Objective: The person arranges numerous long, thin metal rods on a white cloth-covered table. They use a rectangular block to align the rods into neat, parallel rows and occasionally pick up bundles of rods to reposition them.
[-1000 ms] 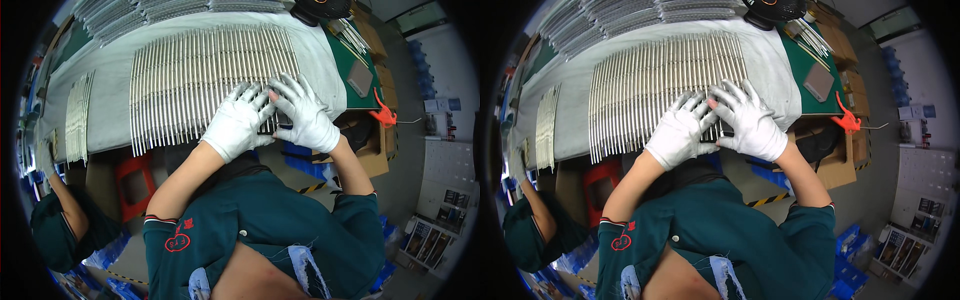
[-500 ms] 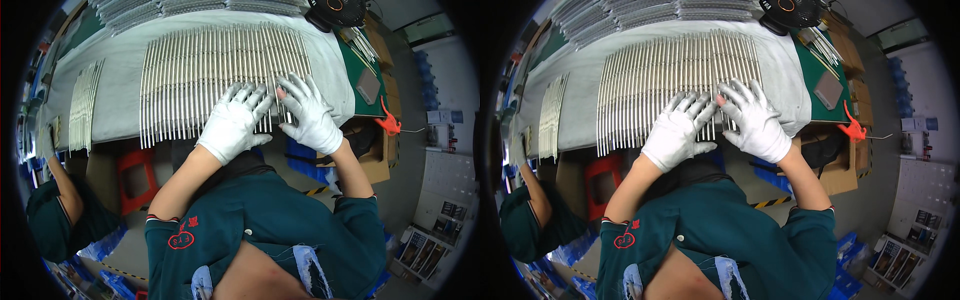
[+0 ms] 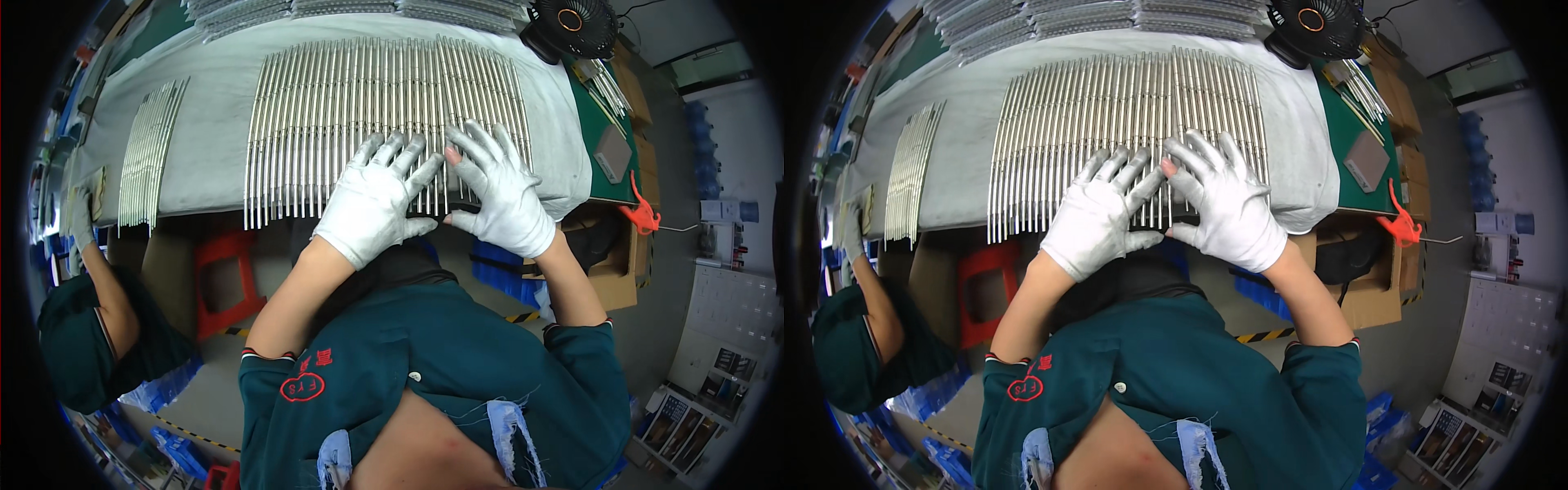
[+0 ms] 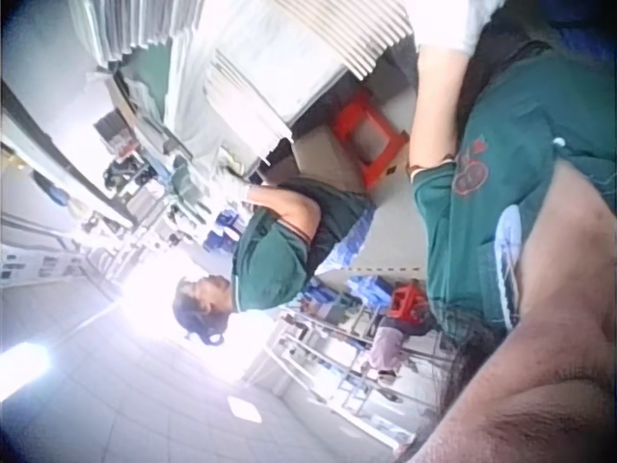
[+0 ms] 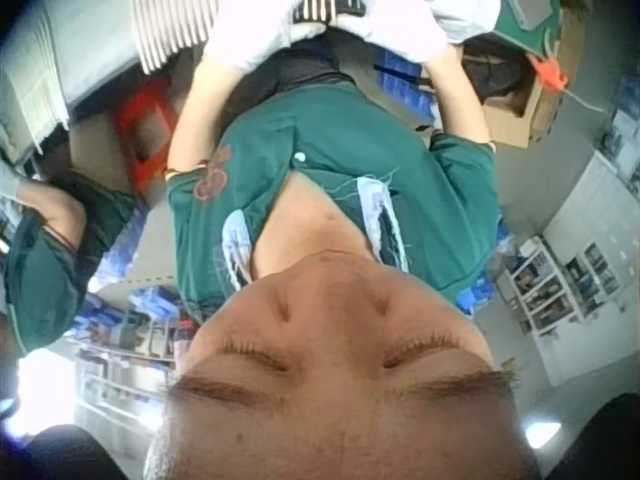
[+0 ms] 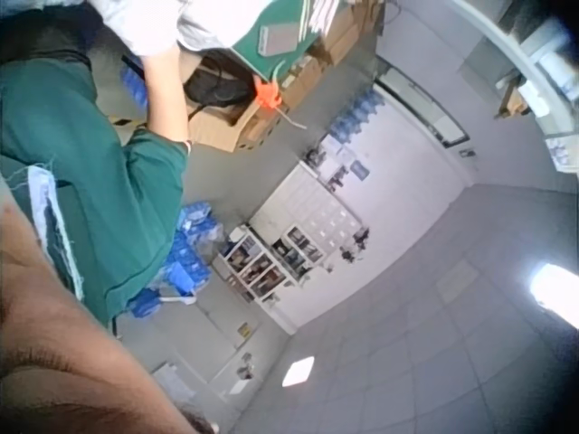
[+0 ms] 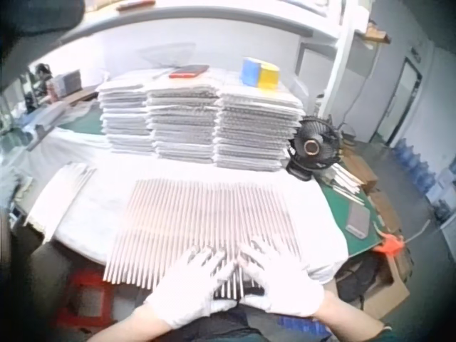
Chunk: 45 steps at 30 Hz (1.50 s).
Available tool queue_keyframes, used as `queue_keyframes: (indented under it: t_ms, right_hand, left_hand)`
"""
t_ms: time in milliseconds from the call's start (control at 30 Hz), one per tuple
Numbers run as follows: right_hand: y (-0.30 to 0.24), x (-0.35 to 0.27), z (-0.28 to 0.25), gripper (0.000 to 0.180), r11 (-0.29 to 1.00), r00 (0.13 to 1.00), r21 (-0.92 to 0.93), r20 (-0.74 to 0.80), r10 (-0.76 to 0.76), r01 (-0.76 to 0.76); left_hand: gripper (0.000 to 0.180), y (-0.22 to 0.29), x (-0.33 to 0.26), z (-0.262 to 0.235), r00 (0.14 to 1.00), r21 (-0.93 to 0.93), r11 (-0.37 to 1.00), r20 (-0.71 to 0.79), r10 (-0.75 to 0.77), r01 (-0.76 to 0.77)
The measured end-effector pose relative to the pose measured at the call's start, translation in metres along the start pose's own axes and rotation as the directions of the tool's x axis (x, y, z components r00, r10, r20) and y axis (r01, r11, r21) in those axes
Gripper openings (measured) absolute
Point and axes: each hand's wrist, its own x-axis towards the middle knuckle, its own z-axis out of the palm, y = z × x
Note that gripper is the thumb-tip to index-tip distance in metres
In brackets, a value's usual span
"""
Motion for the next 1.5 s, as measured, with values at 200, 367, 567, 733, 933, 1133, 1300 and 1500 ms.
queue_keyframes:
  t_ms: [200, 367, 567, 733, 933, 1133, 1300, 1500]
  right_hand:
    - [-0.004, 0.009, 0.008, 0.083, 0.995, 1.000, -0.100, -0.007, -0.012, 0.011]
    - [-0.013, 0.016, 0.008, 0.085, 0.999, 0.999, 0.011, -0.023, -0.037, 0.037]
    - [-0.017, 0.023, 0.014, 0.078, 0.996, 1.000, -0.085, -0.007, -0.022, 0.022]
    - [-0.026, 0.029, 0.014, 0.085, 0.998, 0.998, -0.025, 0.039, -0.055, 0.056]
    - [-0.028, 0.036, 0.023, 0.076, 0.995, 0.999, -0.085, 0.010, -0.043, 0.044]
    - [-0.038, 0.043, 0.026, 0.085, 0.994, 0.994, -0.005, -0.003, -0.112, 0.112]
    - [-0.041, 0.048, 0.031, 0.073, 0.992, 0.995, -0.091, -0.040, -0.090, 0.086]
    - [-0.052, 0.059, 0.037, 0.081, 0.990, 0.990, -0.010, -0.031, -0.138, 0.138]
  left_hand:
    - [0.086, -0.003, -0.003, 0.004, 1.000, -0.004, 1.000, -0.020, -0.003, 0.003]
    - [0.086, -0.004, -0.005, 0.001, 1.000, 0.008, 1.000, 0.022, 0.009, -0.009]
    - [0.091, -0.016, -0.024, -0.007, 0.996, 0.009, 0.996, -0.002, -0.086, 0.086]
    - [0.088, -0.024, -0.034, -0.008, 0.992, 0.022, 0.993, -0.057, -0.114, 0.115]
    - [0.082, -0.024, -0.033, -0.006, 0.990, 0.017, 0.992, -0.072, -0.124, 0.125]
    - [0.082, -0.026, -0.034, -0.005, 0.994, 0.069, 0.992, -0.041, -0.104, 0.107]
    - [0.079, -0.030, -0.045, -0.010, 0.988, 0.049, 0.990, -0.083, -0.131, 0.135]
    - [0.079, -0.036, -0.051, -0.012, 0.988, 0.113, 0.982, -0.038, -0.150, 0.153]
